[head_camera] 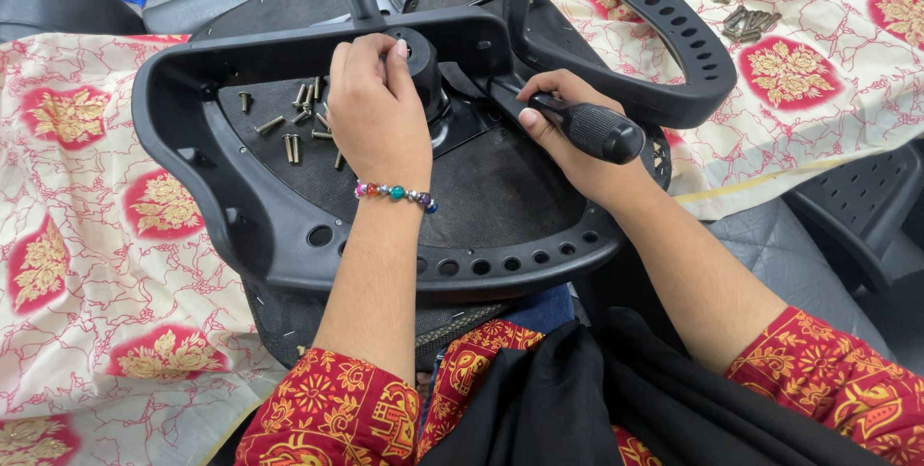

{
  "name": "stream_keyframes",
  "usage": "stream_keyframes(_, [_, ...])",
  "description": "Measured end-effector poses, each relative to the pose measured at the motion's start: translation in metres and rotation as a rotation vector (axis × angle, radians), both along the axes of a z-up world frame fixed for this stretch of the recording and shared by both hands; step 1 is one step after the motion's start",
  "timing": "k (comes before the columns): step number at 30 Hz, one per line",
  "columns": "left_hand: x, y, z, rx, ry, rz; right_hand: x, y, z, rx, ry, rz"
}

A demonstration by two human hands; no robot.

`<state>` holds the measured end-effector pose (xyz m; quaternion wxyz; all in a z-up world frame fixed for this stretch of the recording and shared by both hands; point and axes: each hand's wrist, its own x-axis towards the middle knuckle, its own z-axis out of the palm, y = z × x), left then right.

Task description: The person uses a screwdriver to fasten screws into the base of an office chair, securing the plastic frame to the seat. They repeatedly insert and tighten screws at multiple locations around the base while the chair remains upside down.

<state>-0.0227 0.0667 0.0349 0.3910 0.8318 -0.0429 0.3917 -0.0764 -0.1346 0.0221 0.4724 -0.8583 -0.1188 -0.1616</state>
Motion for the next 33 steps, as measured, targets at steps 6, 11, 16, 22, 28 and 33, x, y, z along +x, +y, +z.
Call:
stream_keyframes(6, [0.000, 0.001, -0.007, 0.025, -0.100, 0.015, -0.002, 0.000, 0.001, -0.013, -0.007, 0.005])
stream_keyframes(11, [0.000, 0.001, -0.007, -0.001, -0.087, 0.030, -0.003, 0.000, 0.003, -0.014, -0.028, 0.018])
stream_keyframes(16, [-0.007, -0.003, -0.004, -0.069, -0.113, -0.003, -0.002, -0.003, -0.002, -0.008, -0.027, 0.001])
stream_keyframes(22, [-0.033, -0.042, -0.016, -0.319, 0.037, -0.176, 0.008, -0.016, -0.022, 0.335, -0.162, 0.031])
stream_keyframes(28, [-0.017, -0.066, -0.052, -0.718, 0.963, -0.484, 0.015, -0.026, -0.038, 0.555, -0.195, -0.038])
stream_keyframes(33, [0.009, -0.067, -0.075, -0.958, 1.131, -0.647, 0.014, -0.027, -0.038, 0.646, -0.287, -0.064])
